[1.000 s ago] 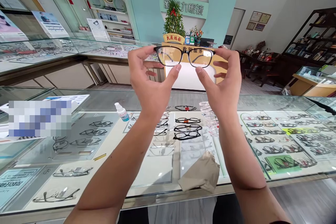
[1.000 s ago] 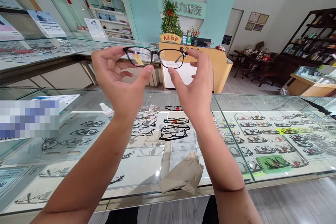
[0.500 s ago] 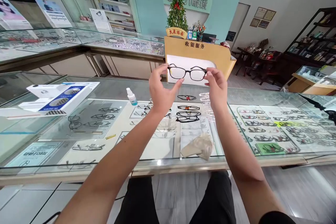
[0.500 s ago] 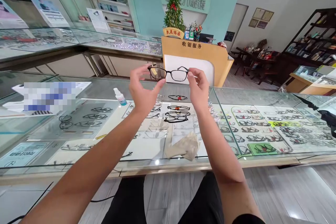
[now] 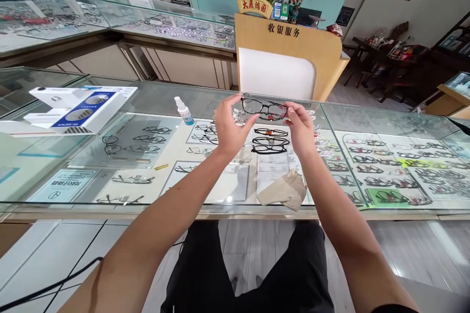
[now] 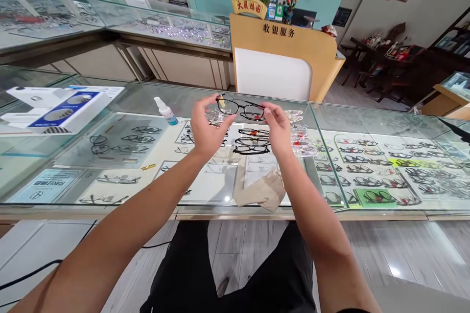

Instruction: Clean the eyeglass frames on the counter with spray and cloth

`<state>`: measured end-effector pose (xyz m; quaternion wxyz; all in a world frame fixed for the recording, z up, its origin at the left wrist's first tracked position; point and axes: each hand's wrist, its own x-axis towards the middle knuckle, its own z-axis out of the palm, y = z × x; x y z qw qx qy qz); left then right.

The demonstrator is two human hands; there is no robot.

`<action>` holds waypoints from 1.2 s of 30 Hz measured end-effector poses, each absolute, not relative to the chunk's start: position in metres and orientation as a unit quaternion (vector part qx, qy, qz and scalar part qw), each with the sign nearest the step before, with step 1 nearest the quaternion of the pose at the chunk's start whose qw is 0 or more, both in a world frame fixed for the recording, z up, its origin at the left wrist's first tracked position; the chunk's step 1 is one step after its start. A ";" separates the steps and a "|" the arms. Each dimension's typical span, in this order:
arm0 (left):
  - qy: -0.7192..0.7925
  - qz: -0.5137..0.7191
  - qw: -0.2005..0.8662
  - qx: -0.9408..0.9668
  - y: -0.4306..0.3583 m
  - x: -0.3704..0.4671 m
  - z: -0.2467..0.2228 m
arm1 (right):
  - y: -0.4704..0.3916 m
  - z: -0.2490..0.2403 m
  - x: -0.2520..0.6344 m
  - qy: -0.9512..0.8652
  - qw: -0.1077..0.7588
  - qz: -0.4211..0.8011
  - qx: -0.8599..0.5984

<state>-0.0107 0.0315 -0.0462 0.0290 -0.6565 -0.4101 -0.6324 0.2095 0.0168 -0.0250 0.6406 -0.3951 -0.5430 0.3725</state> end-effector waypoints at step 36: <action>-0.382 -0.531 -0.010 -0.756 0.019 -0.019 -0.027 | 0.007 -0.011 0.212 -0.697 0.526 0.266 -0.409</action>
